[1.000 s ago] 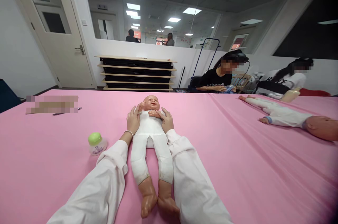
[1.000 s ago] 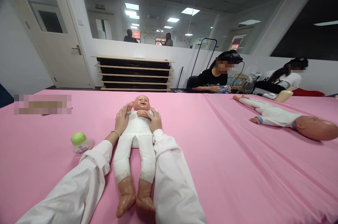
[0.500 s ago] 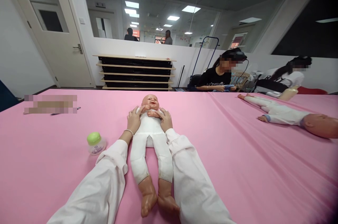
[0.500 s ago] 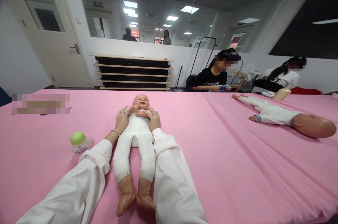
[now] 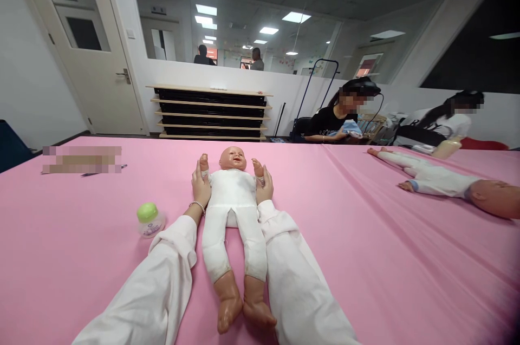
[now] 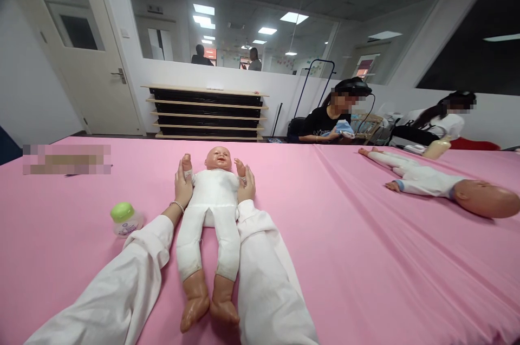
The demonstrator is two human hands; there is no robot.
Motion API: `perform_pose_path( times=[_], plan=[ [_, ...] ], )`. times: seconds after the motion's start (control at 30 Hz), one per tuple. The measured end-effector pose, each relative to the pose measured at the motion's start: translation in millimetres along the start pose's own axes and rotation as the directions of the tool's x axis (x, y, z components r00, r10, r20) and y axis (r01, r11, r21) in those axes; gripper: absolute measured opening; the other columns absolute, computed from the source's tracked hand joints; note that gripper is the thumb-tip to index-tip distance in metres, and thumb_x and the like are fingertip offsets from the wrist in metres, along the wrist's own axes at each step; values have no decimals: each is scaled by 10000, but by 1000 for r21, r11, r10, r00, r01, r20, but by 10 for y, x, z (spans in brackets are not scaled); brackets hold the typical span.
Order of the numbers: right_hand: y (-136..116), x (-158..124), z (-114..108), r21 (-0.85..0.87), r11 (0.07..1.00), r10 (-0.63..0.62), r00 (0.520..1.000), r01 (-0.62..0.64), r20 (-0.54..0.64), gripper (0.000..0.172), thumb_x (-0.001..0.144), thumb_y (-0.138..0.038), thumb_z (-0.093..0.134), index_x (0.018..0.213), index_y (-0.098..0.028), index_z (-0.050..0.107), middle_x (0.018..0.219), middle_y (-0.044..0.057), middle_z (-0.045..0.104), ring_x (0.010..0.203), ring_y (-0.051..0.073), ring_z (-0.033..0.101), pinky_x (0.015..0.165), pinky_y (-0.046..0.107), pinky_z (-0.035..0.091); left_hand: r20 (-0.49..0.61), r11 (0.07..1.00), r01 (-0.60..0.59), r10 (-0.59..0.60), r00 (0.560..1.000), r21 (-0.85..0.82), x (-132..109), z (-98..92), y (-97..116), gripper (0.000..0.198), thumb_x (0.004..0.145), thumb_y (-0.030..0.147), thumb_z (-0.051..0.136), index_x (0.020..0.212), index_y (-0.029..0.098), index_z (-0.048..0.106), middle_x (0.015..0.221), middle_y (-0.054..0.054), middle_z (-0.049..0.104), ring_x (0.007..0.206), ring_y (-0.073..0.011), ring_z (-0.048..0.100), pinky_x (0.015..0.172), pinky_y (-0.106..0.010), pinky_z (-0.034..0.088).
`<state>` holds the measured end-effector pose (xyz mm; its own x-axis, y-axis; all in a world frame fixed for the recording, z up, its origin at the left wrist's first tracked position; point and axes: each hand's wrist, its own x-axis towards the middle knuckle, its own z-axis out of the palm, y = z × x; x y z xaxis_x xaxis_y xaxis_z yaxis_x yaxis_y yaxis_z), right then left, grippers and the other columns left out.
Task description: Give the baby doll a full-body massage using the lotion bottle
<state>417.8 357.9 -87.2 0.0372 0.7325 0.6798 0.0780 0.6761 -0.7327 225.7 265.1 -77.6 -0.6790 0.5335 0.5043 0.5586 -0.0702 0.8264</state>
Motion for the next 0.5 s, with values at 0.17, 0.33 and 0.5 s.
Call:
perform_pose_path(
  times=[0.17, 0.33, 0.5],
  plan=[
    [-96, -1, 8, 24, 993, 114, 993, -113, -31, 581, 763, -244, 479, 1325, -131, 378, 1263, 111, 452, 1161, 206, 440, 957, 382, 382, -69, 996, 59, -64, 996, -71, 19, -6, -30, 621, 842, 147, 430, 1403, 228, 178, 1369, -89, 360, 1273, -207, 323, 1036, -358, 297],
    [-126, 89, -85, 90, 977, 211, 947, -195, -244, 550, 813, -297, 417, 1326, -110, 354, 1296, 129, 420, 1171, 203, 430, 975, 380, 368, -209, 973, 192, -215, 954, -126, 65, -16, -131, 597, 874, 164, 382, 1391, 157, 83, 1442, -157, 204, 1313, -213, 257, 1037, -401, 288],
    [-107, 150, -271, 0, 991, 125, 933, -133, -339, 429, 853, -347, 468, 1223, -131, 452, 1282, 134, 419, 1197, 242, 390, 1000, 491, 293, -266, 958, 253, -280, 922, -132, 85, 8, -221, 507, 900, 207, 317, 1361, 124, 123, 1437, -225, 155, 1325, -271, 208, 1024, -510, 257]
  ],
)
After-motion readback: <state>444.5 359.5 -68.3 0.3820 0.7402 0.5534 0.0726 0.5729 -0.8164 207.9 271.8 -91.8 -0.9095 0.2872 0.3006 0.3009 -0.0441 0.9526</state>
